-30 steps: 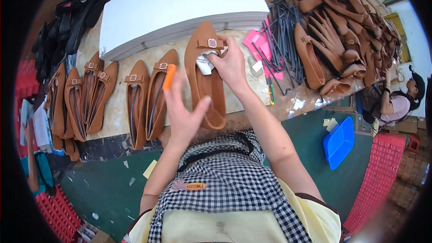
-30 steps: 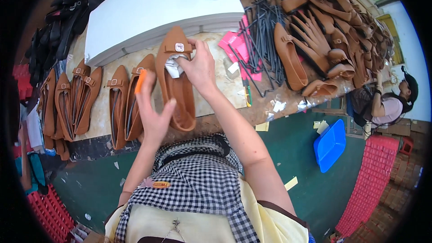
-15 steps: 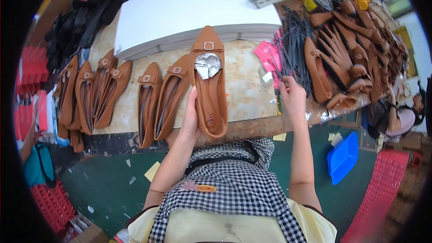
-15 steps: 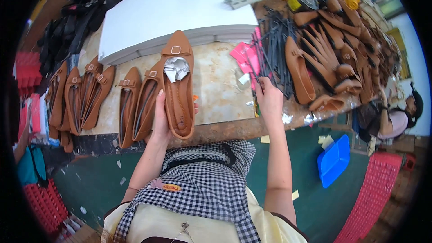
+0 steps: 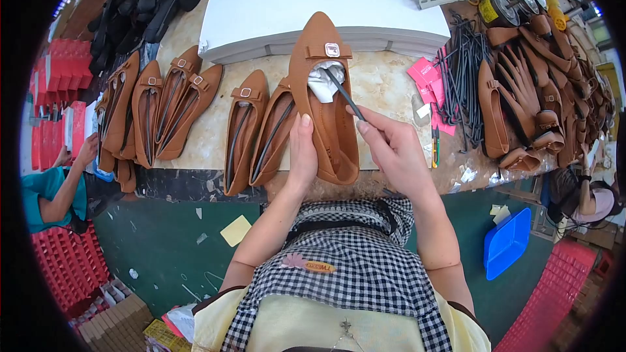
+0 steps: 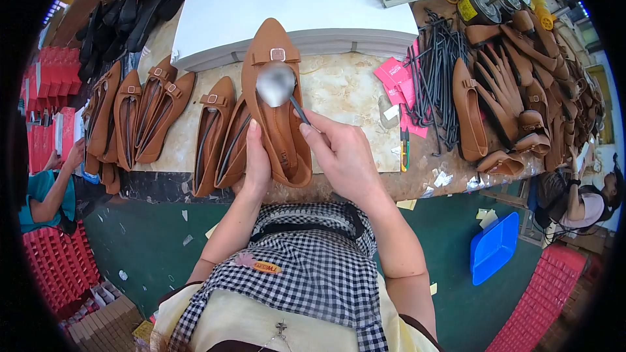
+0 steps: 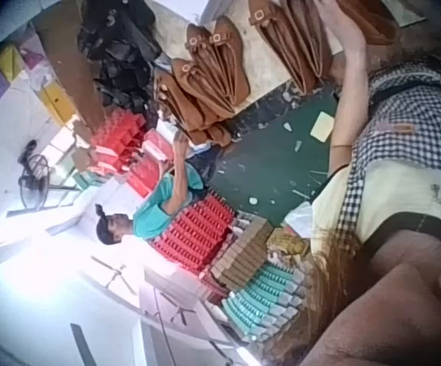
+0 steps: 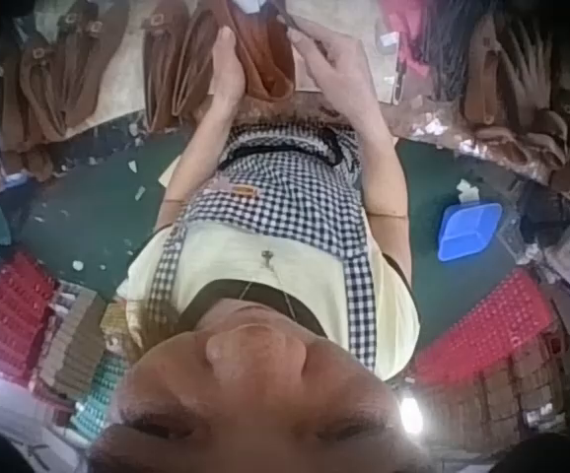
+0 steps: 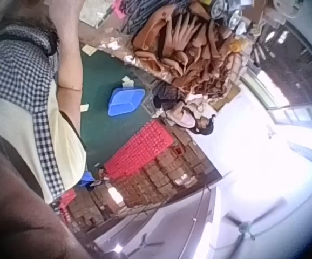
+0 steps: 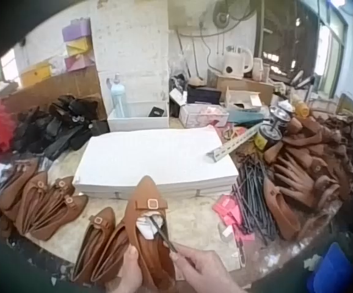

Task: Stuffing brown flat shoes with tissue paper and adjusting it with a metal rod.

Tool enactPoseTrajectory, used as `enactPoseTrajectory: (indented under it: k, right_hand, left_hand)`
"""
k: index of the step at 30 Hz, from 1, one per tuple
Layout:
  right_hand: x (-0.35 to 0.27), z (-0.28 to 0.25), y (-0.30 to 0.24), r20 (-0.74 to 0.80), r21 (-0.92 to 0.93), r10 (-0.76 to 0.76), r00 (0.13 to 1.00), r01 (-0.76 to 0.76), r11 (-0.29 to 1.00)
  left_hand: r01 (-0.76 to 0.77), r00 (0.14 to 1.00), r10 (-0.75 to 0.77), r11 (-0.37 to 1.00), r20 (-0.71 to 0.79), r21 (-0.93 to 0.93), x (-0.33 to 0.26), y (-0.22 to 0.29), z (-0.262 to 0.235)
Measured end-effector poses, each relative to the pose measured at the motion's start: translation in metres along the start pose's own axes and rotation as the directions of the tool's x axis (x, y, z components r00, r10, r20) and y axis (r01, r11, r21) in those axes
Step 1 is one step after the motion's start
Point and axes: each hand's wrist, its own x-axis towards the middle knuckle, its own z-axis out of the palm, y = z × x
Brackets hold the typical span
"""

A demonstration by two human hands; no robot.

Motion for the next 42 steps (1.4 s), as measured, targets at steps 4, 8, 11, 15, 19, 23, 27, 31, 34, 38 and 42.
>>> enactPoseTrajectory:
  k: [4,8,11,15,19,23,27,31,34,38,42]
  right_hand:
    - [0.006,0.021,-0.003,-0.198,-0.319,-0.267,0.943,0.196,0.927]
    - [0.006,0.047,0.014,-0.263,-0.543,-0.486,0.833,0.289,0.788]
    - [0.003,0.047,0.025,-0.252,-0.641,-0.388,0.886,0.147,0.753]
    - [-0.015,0.042,0.014,-0.108,-0.678,-0.314,0.943,0.161,0.717]
    - [-0.022,-0.009,0.015,-0.126,-0.211,-0.112,0.986,0.084,0.974]
    - [-0.014,-0.037,0.028,-0.271,-0.107,-0.020,0.962,-0.010,0.994]
    - [-0.028,-0.030,0.072,-0.203,-0.462,0.002,0.979,-0.098,0.881]
    - [-0.029,-0.006,0.110,-0.117,-0.433,0.009,0.993,-0.060,0.900]
    - [-0.018,0.015,0.108,-0.052,-0.581,-0.037,0.998,-0.001,0.814]
    - [-0.018,0.004,0.147,-0.106,-0.456,-0.073,0.992,0.017,0.890]
    - [-0.017,0.011,0.134,-0.130,-0.457,-0.076,0.989,0.008,0.890]
  left_hand:
    - [-0.087,0.996,0.089,0.992,-0.018,0.086,-0.009,-0.002,0.009]
    - [-0.050,0.991,0.054,0.998,-0.123,0.036,-0.019,-0.008,0.020]
    - [-0.014,0.992,0.018,0.999,-0.128,0.029,-0.023,-0.010,0.027]
    - [0.019,0.983,-0.038,0.994,-0.179,-0.103,-0.024,-0.029,0.030]
    - [0.196,0.976,-0.194,0.981,0.101,-0.009,-0.014,0.006,0.008]
    - [-0.245,0.928,0.290,0.007,0.233,0.969,-0.020,0.026,-0.025]
    - [-0.103,0.962,0.250,-0.054,0.113,0.993,-0.045,0.056,-0.086]
    - [-0.049,0.990,0.126,-0.082,0.059,0.995,-0.037,0.043,-0.109]
    - [-0.105,0.960,0.263,0.001,0.101,0.994,-0.038,0.035,-0.119]
    - [-0.075,0.923,0.368,-0.100,0.107,0.992,-0.047,0.111,-0.144]
    - [0.225,0.747,0.660,-0.363,0.079,0.904,0.001,0.183,-0.203]
